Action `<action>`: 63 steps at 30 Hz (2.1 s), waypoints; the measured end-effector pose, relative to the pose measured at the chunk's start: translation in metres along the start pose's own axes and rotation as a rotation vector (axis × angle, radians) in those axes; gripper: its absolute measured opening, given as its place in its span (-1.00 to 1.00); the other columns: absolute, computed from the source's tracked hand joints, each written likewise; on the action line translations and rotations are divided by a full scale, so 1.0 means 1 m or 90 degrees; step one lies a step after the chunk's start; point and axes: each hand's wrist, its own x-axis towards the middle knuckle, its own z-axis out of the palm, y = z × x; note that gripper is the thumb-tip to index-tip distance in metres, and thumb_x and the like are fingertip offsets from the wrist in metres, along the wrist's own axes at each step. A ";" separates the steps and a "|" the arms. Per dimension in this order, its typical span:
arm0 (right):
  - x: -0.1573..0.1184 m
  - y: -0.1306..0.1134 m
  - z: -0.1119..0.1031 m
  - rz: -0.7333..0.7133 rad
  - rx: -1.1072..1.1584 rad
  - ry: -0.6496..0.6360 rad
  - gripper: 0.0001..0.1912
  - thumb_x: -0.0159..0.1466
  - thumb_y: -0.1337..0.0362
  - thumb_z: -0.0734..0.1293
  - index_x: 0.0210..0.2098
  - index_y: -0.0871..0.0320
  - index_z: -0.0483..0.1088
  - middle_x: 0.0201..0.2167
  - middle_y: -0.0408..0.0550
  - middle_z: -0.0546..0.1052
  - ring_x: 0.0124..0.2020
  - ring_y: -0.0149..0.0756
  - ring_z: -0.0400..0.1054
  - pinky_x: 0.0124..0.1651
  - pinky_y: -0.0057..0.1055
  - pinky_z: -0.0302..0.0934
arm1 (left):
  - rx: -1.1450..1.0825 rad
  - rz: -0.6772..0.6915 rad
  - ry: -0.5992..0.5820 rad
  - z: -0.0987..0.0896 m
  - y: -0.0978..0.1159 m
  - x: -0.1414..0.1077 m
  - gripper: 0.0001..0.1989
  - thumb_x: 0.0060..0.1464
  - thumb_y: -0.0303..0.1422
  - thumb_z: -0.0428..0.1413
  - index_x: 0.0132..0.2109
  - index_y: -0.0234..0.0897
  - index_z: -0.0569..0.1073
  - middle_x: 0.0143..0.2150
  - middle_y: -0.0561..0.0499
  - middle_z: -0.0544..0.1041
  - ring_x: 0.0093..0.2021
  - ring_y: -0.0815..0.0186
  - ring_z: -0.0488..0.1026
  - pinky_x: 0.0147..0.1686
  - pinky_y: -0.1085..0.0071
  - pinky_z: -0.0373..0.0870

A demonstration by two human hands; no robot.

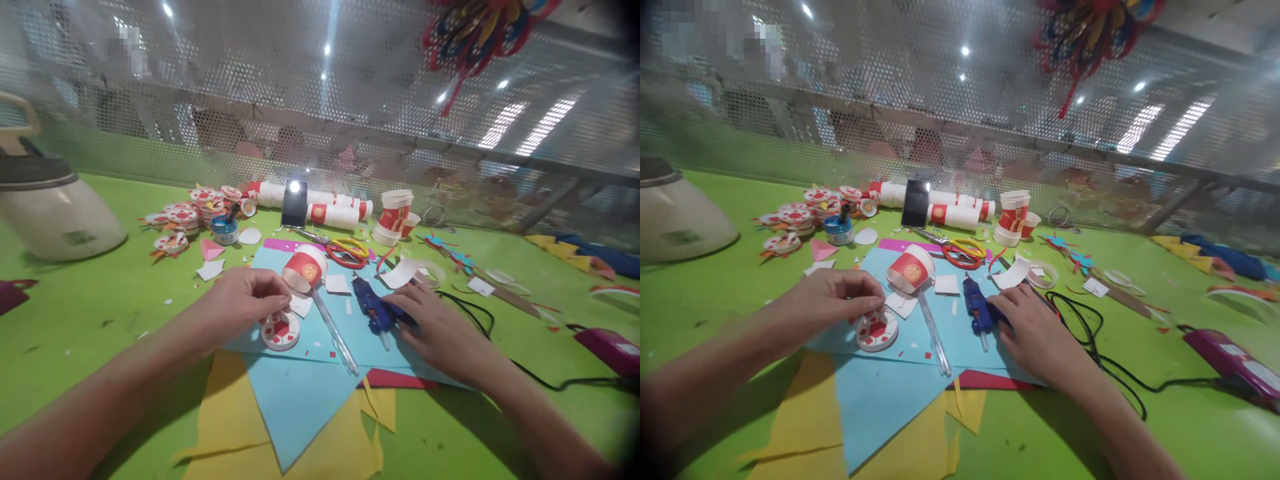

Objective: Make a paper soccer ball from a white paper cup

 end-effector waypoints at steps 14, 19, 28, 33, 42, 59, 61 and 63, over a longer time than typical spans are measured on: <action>0.007 0.005 0.014 0.048 -0.021 -0.048 -0.50 0.15 0.47 0.19 0.08 0.24 0.40 0.05 0.19 0.41 0.08 0.04 0.36 0.12 -0.02 0.32 | 0.115 -0.032 -0.092 -0.005 0.001 -0.002 -0.85 -0.11 -0.29 0.21 -0.41 -0.22 0.65 -0.49 0.07 0.65 -0.51 0.33 0.50 -0.51 0.48 0.36; 0.010 0.005 0.013 0.047 -0.011 -0.058 -0.50 0.14 0.48 0.20 0.07 0.30 0.39 0.04 0.22 0.43 0.08 0.04 0.34 0.14 -0.03 0.28 | 0.118 -0.018 -0.064 -0.017 -0.001 0.002 -0.82 -0.12 -0.26 0.24 -0.32 -0.19 0.65 -0.37 0.05 0.69 -0.33 0.21 0.60 -0.30 0.38 0.46; 0.009 0.002 0.008 0.096 0.019 -0.031 -0.61 0.12 0.45 0.23 -0.05 0.20 0.40 -0.07 0.14 0.45 -0.05 -0.02 0.41 -0.01 -0.13 0.32 | 0.164 0.012 -0.055 -0.023 -0.001 0.007 -0.82 -0.16 -0.23 0.23 -0.40 -0.23 0.61 -0.46 0.05 0.62 -0.41 0.28 0.50 -0.38 0.40 0.34; -0.001 0.012 -0.005 0.097 0.142 0.068 -0.68 0.21 0.31 0.25 -0.04 0.14 0.40 -0.14 0.06 0.50 -0.17 -0.08 0.43 -0.14 -0.20 0.34 | 0.220 0.020 0.022 -0.023 0.001 0.004 -0.78 -0.13 -0.18 0.18 -0.39 -0.24 0.56 -0.49 0.07 0.55 -0.45 0.32 0.41 -0.45 0.42 0.25; -0.007 -0.001 -0.033 0.055 0.458 -0.014 -0.74 0.33 0.07 0.35 -0.09 0.04 0.52 -0.22 -0.07 0.60 -0.22 -0.18 0.46 -0.22 -0.39 0.36 | 0.333 0.016 0.052 -0.020 -0.007 0.001 -0.80 -0.02 -0.23 0.08 -0.34 -0.23 0.51 -0.30 -0.02 0.61 -0.24 0.14 0.50 -0.26 0.29 0.32; 0.029 -0.050 -0.039 0.028 0.349 -0.154 -0.55 0.39 -0.09 0.21 -0.35 0.12 0.49 -0.41 -0.09 0.56 -0.38 -0.27 0.38 -0.32 -0.38 0.27 | 0.230 0.034 0.001 0.010 -0.029 -0.002 -0.88 0.24 -0.35 -0.04 -0.25 -0.22 0.35 -0.43 0.06 0.52 -0.46 0.30 0.42 -0.40 0.37 0.29; 0.027 -0.051 -0.038 0.019 0.340 -0.136 -0.59 0.39 -0.06 0.22 -0.32 0.10 0.50 -0.44 -0.11 0.54 -0.42 -0.29 0.36 -0.39 -0.42 0.24 | 0.220 0.026 0.004 0.009 -0.026 -0.003 -0.90 0.23 -0.34 0.00 -0.27 -0.22 0.35 -0.37 0.01 0.56 -0.40 0.27 0.45 -0.37 0.35 0.30; 0.024 -0.051 -0.038 0.013 0.323 -0.103 -0.62 0.38 -0.04 0.24 -0.31 0.08 0.52 -0.49 -0.13 0.51 -0.48 -0.31 0.32 -0.48 -0.44 0.19 | 0.226 0.014 0.003 0.007 -0.022 -0.004 -0.89 0.22 -0.32 0.03 -0.29 -0.22 0.35 -0.30 -0.03 0.60 -0.34 0.23 0.48 -0.35 0.33 0.31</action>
